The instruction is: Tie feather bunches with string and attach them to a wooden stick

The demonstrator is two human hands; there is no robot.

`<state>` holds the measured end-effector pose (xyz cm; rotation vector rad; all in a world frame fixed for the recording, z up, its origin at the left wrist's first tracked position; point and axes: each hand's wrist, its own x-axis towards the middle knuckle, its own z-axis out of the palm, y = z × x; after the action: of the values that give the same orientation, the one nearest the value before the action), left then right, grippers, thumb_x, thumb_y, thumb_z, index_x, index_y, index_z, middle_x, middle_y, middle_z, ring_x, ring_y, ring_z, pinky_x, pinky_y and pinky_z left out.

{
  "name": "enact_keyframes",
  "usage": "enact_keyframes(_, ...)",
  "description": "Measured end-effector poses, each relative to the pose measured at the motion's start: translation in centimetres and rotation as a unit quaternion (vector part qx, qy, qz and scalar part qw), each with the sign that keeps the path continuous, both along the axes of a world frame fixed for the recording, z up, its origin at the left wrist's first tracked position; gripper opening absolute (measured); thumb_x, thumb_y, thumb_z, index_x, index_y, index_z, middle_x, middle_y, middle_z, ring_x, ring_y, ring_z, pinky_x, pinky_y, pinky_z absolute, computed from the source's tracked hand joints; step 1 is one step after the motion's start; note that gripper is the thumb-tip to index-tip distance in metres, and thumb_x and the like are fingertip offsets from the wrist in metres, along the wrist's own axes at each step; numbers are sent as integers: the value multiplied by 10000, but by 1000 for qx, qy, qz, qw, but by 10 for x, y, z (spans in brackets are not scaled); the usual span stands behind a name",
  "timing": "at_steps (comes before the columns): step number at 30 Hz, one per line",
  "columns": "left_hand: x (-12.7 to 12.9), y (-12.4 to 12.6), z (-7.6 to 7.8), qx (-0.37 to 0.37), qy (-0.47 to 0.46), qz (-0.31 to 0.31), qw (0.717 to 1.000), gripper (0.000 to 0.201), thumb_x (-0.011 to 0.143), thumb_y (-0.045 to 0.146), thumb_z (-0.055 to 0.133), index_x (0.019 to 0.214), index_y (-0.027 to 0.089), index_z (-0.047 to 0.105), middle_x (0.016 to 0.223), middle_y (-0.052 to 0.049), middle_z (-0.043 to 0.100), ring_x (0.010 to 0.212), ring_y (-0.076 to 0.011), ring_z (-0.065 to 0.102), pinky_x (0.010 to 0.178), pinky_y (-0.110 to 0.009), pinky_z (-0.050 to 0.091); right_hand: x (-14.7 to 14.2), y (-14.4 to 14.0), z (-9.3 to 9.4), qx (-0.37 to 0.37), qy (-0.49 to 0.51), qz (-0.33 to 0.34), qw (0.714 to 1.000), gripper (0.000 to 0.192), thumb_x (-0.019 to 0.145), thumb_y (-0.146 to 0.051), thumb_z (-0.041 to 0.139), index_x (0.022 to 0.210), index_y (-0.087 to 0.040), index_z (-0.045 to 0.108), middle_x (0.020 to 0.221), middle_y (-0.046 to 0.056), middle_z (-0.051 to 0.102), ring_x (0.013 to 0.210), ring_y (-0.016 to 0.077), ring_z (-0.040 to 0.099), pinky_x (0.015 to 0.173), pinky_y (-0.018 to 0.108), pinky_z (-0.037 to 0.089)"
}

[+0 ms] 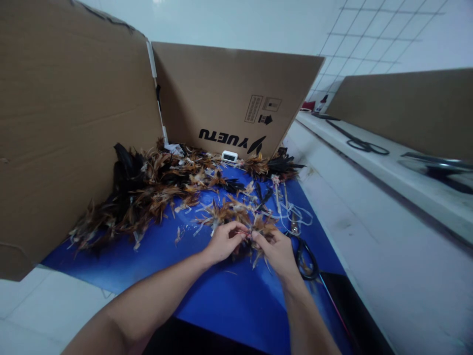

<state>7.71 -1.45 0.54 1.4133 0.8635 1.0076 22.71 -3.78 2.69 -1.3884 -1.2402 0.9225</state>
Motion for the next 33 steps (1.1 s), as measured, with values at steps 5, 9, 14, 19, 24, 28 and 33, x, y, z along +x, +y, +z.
enact_keyframes(5,1,1,0,-8,-4,9,1000,171,784,281,510,856,140,575,666,-4,579,410,-54,451,395,-175,366,2,0,-1,2,56,-18,998,254,654,-361,704,700,-151,568,531,-27,551,488,106,490,491,230,394)
enact_keyframes(9,0,3,-4,-5,-14,21,1000,183,785,299,516,861,144,576,667,-2,578,419,-56,455,400,-176,371,4,1,-3,20,122,-37,992,217,666,-317,708,686,-155,565,536,-33,552,486,89,482,512,225,392)
enact_keyframes(14,-2,3,-5,-9,-15,41,999,267,793,359,521,961,161,583,700,-6,610,387,-41,430,392,-169,348,4,2,-3,25,155,-38,987,221,656,-310,716,715,-155,571,542,-36,546,478,87,474,498,225,378)
enact_keyframes(19,-2,-2,0,-13,3,-9,1000,356,785,414,530,1032,167,600,736,-21,629,365,-36,403,379,-179,330,1,2,-5,2,155,-21,988,229,661,-317,715,711,-152,566,510,-41,528,471,92,461,492,228,370)
enact_keyframes(24,-1,-3,1,-7,17,-36,999,331,788,432,515,915,149,631,656,-5,592,375,-48,420,388,-186,340,0,2,-6,-9,145,-7,989,238,664,-332,713,694,-148,564,525,-32,544,482,99,477,497,234,382)
enact_keyframes(28,-2,-3,1,7,32,-32,999,299,808,400,482,857,143,628,554,21,531,375,-52,412,408,-183,346,0,1,-5,-10,142,-9,990,242,661,-332,714,702,-146,564,530,-31,547,477,94,476,490,228,380)
enact_keyframes(33,-1,-2,-2,-2,49,-49,998,279,803,382,489,831,138,621,511,31,510,364,-48,398,400,-173,324,2,2,-4,-7,84,9,996,250,692,-362,683,700,-149,553,564,-11,572,493,101,489,505,236,397)
